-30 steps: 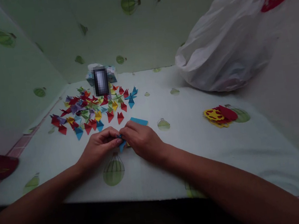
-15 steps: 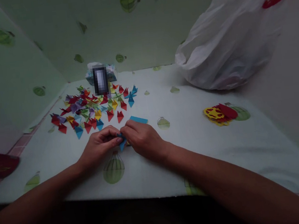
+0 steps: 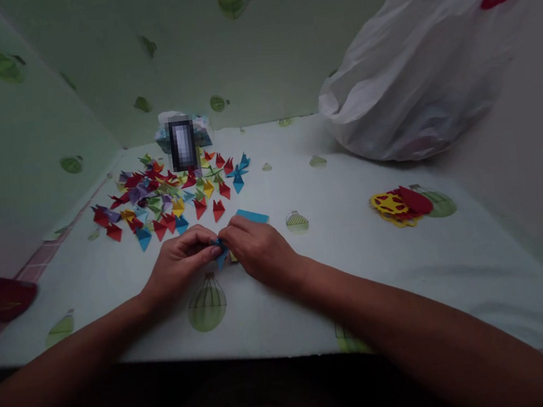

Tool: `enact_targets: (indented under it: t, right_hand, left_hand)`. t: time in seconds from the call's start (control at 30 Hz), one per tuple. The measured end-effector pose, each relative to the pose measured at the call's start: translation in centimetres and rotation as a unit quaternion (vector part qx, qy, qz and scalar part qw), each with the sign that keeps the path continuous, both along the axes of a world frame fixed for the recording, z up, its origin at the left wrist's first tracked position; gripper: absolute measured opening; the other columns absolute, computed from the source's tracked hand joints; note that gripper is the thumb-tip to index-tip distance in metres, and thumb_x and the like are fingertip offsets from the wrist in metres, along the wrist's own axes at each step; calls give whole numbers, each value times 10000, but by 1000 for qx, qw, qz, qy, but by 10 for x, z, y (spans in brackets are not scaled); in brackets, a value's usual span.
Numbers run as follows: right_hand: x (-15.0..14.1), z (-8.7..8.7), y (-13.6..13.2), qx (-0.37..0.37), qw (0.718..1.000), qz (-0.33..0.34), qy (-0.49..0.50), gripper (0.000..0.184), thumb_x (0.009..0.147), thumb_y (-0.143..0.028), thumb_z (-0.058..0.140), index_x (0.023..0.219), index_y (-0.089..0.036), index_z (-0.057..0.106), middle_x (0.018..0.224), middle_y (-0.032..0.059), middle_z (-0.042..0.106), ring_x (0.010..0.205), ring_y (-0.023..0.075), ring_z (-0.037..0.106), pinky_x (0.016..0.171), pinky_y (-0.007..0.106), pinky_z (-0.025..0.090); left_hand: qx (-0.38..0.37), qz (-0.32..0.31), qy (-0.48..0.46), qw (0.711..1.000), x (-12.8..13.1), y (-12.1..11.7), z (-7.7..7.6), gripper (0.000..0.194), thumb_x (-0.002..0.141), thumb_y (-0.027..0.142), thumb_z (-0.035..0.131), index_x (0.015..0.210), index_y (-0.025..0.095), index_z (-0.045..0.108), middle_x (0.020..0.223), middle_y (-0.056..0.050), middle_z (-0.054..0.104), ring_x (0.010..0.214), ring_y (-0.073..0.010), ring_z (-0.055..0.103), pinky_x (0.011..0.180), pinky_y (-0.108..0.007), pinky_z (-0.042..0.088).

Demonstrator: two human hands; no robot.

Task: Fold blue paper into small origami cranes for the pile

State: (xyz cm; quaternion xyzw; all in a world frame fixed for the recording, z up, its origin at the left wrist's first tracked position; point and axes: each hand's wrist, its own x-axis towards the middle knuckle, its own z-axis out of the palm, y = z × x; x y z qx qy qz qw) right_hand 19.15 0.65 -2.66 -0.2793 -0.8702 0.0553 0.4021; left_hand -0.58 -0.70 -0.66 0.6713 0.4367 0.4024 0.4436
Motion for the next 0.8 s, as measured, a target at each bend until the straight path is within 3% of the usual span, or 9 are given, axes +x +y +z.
enact_targets:
  t: [0.17,0.3,0.4,0.5,0.57,0.67,0.73,0.8]
  right_hand:
    - [0,1,-1,33,999,-25,-21,239,1004,-121,427,895,-150,638,796,87,626,725,188,570,622,292,462]
    - [-1,3,-5,18,998,-44,-35,250,1001,-126,420,868,-152,630,794,91,621,711,188,556,625,304,440]
    - [-3,5,-8,-29,999,-32,8,223,987,-147,441,835,-160,604,791,83,609,716,183,545,626,302,428]
    - [-6,7,-11,-143,985,-16,91,157,930,-140,507,798,-170,587,766,51,605,706,165,547,643,296,426]
    - [-7,10,-13,-278,949,-9,149,123,897,-162,548,782,-181,589,737,20,608,671,146,548,640,288,427]
    - [-7,14,-14,-478,848,18,227,116,876,-247,598,777,-188,598,658,-22,576,586,122,519,591,273,414]
    - [-7,15,-14,-545,794,42,267,151,864,-298,632,765,-187,603,615,-38,551,553,110,492,573,267,399]
    - [-7,16,-13,-574,759,61,302,181,852,-327,663,755,-184,609,613,-35,562,548,103,483,573,264,390]
  left_hand:
    - [78,7,48,996,0,-1,-1,58,848,222,713,810,182,695,831,-31,650,776,-157,609,716,-295,477]
    - [170,28,107,979,0,-2,-2,62,878,186,687,816,188,677,814,-29,639,752,-156,608,678,-290,475]
    - [228,31,143,963,1,-3,-2,64,898,141,661,847,178,675,822,-33,640,748,-148,615,666,-276,486]
    - [295,29,161,941,0,-3,-5,75,910,111,645,884,172,680,842,-38,649,766,-147,629,671,-267,510]
    - [345,30,168,923,0,-2,-6,86,911,95,643,907,171,682,858,-40,653,780,-148,637,676,-265,526]
    - [396,32,185,899,-1,-1,-7,98,910,73,641,931,159,683,886,-48,652,806,-148,649,705,-266,550]
    - [413,32,200,888,-2,-1,-8,101,914,68,638,943,155,681,900,-54,650,817,-147,652,723,-266,562]
    - [429,32,211,878,-2,-1,-8,99,919,70,636,956,153,676,911,-58,648,824,-146,652,730,-264,571]
